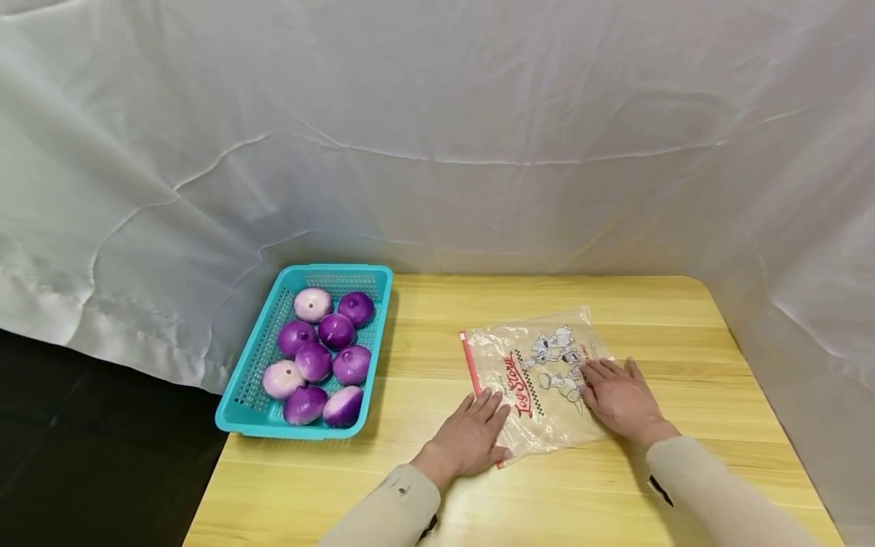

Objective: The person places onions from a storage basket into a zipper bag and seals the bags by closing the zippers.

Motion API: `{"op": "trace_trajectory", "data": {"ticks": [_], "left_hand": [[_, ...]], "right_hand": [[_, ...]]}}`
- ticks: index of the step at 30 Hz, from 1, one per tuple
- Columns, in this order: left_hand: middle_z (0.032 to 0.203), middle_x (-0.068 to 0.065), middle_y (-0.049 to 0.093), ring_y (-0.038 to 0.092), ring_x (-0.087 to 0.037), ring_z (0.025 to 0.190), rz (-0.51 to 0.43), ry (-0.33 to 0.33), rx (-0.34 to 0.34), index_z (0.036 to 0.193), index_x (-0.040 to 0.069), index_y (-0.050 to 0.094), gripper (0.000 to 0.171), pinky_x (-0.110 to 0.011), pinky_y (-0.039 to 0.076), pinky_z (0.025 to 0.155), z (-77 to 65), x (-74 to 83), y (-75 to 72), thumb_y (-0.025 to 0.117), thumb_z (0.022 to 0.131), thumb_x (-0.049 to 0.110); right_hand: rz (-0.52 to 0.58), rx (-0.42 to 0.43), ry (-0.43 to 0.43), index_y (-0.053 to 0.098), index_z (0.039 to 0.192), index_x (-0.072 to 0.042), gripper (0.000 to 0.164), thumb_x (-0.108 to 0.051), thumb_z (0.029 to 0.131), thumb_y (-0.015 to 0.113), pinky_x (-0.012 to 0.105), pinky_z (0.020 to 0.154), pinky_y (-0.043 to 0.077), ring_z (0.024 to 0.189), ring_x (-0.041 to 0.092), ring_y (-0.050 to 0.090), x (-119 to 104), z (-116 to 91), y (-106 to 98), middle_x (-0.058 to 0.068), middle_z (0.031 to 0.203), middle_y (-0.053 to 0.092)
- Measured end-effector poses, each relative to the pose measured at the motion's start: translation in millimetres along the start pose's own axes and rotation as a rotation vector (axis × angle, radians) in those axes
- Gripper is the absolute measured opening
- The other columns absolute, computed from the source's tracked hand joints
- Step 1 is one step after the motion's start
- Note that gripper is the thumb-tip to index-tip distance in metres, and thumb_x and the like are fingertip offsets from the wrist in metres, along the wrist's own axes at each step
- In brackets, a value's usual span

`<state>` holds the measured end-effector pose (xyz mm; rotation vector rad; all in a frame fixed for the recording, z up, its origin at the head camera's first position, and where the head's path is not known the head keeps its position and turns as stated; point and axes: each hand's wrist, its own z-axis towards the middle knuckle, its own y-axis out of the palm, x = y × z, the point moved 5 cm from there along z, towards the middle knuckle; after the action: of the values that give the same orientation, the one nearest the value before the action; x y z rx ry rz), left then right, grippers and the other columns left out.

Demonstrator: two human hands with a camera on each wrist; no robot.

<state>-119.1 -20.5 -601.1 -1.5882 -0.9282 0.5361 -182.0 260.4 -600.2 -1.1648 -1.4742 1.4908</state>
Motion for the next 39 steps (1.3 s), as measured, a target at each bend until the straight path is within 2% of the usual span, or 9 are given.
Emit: {"op": "trace_trajectory", "data": {"ticks": [4,8,11,15,19,23,30,35,39], "left_hand": [[0.166,-0.005,0.044,0.035,-0.026,0.158,-0.158,-0.034,0.091,0.155,0.017,0.052,0.058,-0.048,0.025,0.129,-8.9,-13.2,-10.4,0.051,0.108,0.050],[0.153,-0.008,0.059,0.047,-0.029,0.149,-0.256,-0.141,0.202,0.142,0.013,0.064,0.043,-0.049,0.031,0.126,-21.3,-42.0,-22.1,0.057,0.107,0.039],[0.150,-0.011,0.060,0.047,-0.031,0.148,-0.264,-0.209,0.246,0.138,0.012,0.065,0.043,-0.051,0.030,0.126,-27.7,-63.7,-25.1,0.065,0.103,0.038],[0.153,-0.013,0.054,0.042,-0.034,0.151,-0.231,-0.260,0.294,0.143,0.012,0.059,0.060,-0.059,0.026,0.127,-31.5,-81.4,-23.6,0.073,0.097,0.047],[0.155,-0.014,0.050,0.039,-0.034,0.153,-0.184,-0.304,0.297,0.147,0.009,0.052,0.078,-0.065,0.024,0.125,-32.3,-89.2,-18.4,0.076,0.091,0.057],[0.152,-0.017,0.052,0.041,-0.038,0.151,-0.182,-0.328,0.294,0.143,0.007,0.054,0.081,-0.069,0.027,0.122,-31.3,-91.0,-13.4,0.078,0.088,0.061],[0.150,-0.016,0.054,0.042,-0.040,0.149,-0.190,-0.345,0.296,0.135,0.007,0.059,0.077,-0.072,0.029,0.119,-29.7,-91.7,-9.9,0.078,0.086,0.063],[0.151,-0.017,0.053,0.041,-0.040,0.151,-0.201,-0.347,0.285,0.135,0.008,0.059,0.076,-0.073,0.028,0.119,-28.5,-91.7,-8.9,0.078,0.087,0.063],[0.152,-0.017,0.053,0.040,-0.040,0.152,-0.213,-0.349,0.278,0.135,0.008,0.059,0.075,-0.073,0.027,0.119,-28.9,-92.9,-8.7,0.077,0.087,0.063]], "right_hand": [[-0.017,0.032,0.054,0.062,0.140,0.000,0.048,-0.033,0.108,0.050,0.078,0.119,0.017,0.142,0.051,0.046,-16,5,-5,0.024,0.146,0.061],[0.023,0.086,0.070,0.064,0.135,0.001,0.046,-0.034,0.109,0.050,0.076,0.121,0.014,0.141,0.051,0.046,-44,14,-14,0.025,0.144,0.061],[0.039,0.152,0.038,0.063,0.133,0.002,0.046,-0.035,0.109,0.051,0.072,0.124,0.013,0.139,0.048,0.048,-74,22,-21,0.024,0.142,0.061],[0.001,0.221,-0.037,0.064,0.129,0.001,0.042,-0.034,0.107,0.057,0.067,0.125,0.021,0.132,0.044,0.054,-116,35,-25,0.021,0.132,0.066],[-0.021,0.231,-0.074,0.066,0.125,0.000,0.040,-0.034,0.105,0.060,0.063,0.122,0.032,0.125,0.041,0.058,-154,49,-21,0.019,0.125,0.068],[-0.029,0.237,-0.087,0.069,0.115,-0.001,0.037,-0.035,0.103,0.063,0.057,0.111,0.044,0.114,0.038,0.061,-181,60,-10,0.016,0.113,0.069],[-0.015,0.187,0.017,0.066,0.107,-0.004,0.040,-0.043,0.097,0.070,0.051,0.084,0.053,0.098,0.033,0.060,-198,70,9,0.011,0.099,0.060],[-0.036,0.175,0.044,0.063,0.103,-0.003,0.024,-0.027,0.100,0.065,0.050,0.076,0.054,0.094,0.032,0.061,-198,70,10,0.012,0.097,0.059],[-0.053,0.174,0.052,0.062,0.096,-0.003,0.014,-0.017,0.097,0.061,0.050,0.075,0.052,0.088,0.031,0.061,-193,70,7,0.011,0.091,0.059]]}}
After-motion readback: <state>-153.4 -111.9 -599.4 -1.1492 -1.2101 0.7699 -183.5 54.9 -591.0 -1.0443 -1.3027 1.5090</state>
